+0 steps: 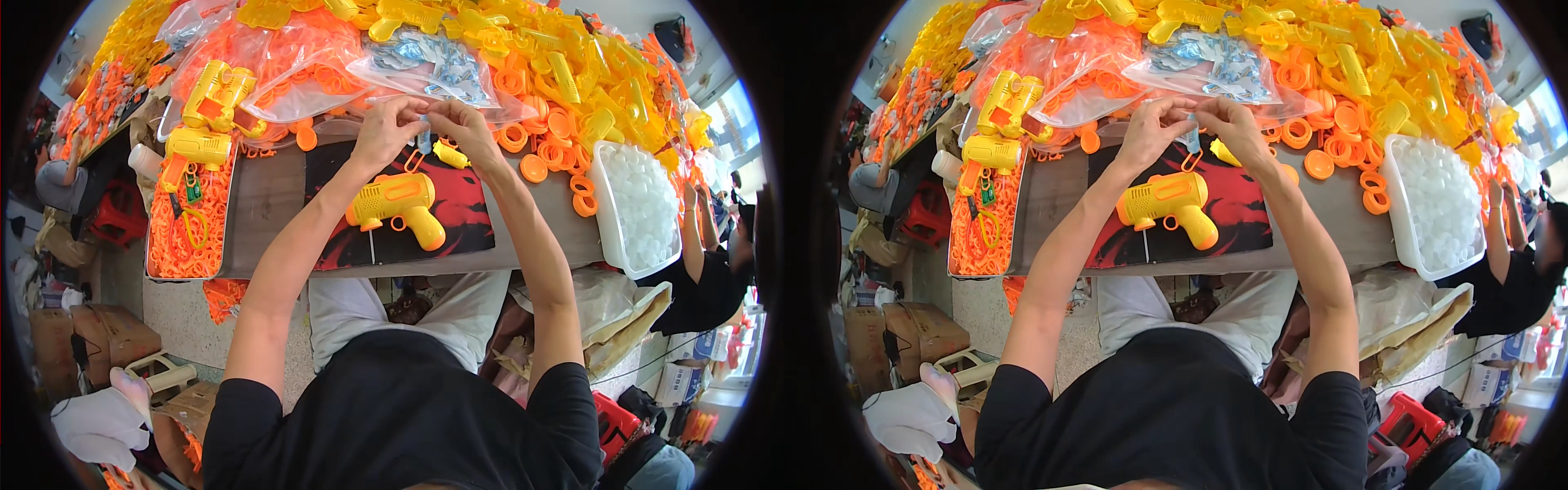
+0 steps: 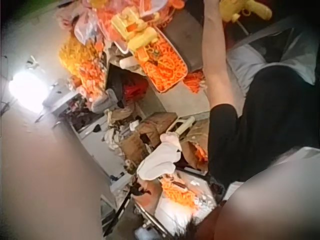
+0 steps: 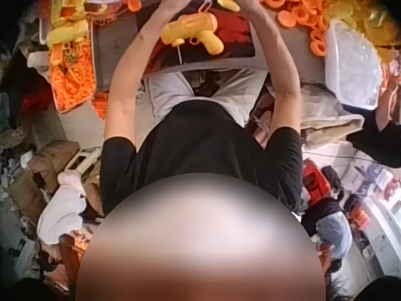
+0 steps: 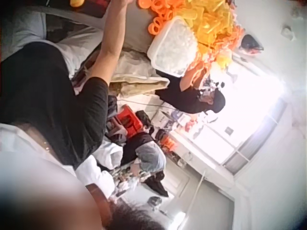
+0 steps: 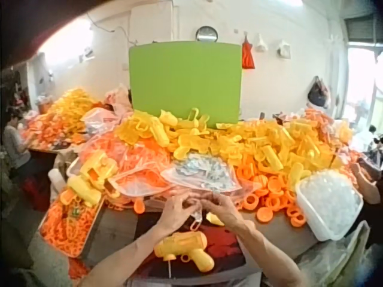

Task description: Assemble plastic toy guns by connecting various yellow and orange components.

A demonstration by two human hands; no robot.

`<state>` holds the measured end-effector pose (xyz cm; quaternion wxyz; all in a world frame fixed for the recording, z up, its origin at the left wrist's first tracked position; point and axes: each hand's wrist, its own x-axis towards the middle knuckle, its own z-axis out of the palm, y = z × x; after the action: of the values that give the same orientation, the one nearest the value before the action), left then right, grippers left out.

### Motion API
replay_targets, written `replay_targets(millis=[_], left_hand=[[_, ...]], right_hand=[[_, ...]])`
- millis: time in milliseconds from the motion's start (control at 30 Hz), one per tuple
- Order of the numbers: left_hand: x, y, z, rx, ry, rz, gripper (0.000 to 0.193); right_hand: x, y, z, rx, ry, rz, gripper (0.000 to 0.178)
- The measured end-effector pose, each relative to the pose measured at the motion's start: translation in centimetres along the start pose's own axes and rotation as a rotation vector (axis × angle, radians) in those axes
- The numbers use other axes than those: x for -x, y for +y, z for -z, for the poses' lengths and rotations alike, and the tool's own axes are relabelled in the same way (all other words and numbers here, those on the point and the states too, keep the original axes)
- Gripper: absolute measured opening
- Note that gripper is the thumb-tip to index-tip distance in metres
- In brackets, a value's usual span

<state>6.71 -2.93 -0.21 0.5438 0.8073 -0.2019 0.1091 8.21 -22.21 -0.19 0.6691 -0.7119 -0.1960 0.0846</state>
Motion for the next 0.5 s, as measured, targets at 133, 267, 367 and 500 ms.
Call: replay_targets(millis=[133,267,367,500], left_hand=[[1.3,-1.8,0.2,0.199,0.071,0.173,0.02],[2.7,-1.2,1.3,0.404,0.131,0.428,0.017],[4.0,-1.0,2.8,0.343,0.134,0.453,0.017],[5.8,-1.4,4.4,0.301,0.186,0.523,0.02]], right_hand=[[1.9,1.8,-1.7,-0.025,0.032,-0.052,0.032],[2.3,2.3,-2.8,0.088,-0.043,-0.137,0.024],[1.9,2.9,-2.0,0.2,-0.052,-0.114,0.024],[1.6,2.9,-4.2,0.486,0.013,0.048,0.033]])
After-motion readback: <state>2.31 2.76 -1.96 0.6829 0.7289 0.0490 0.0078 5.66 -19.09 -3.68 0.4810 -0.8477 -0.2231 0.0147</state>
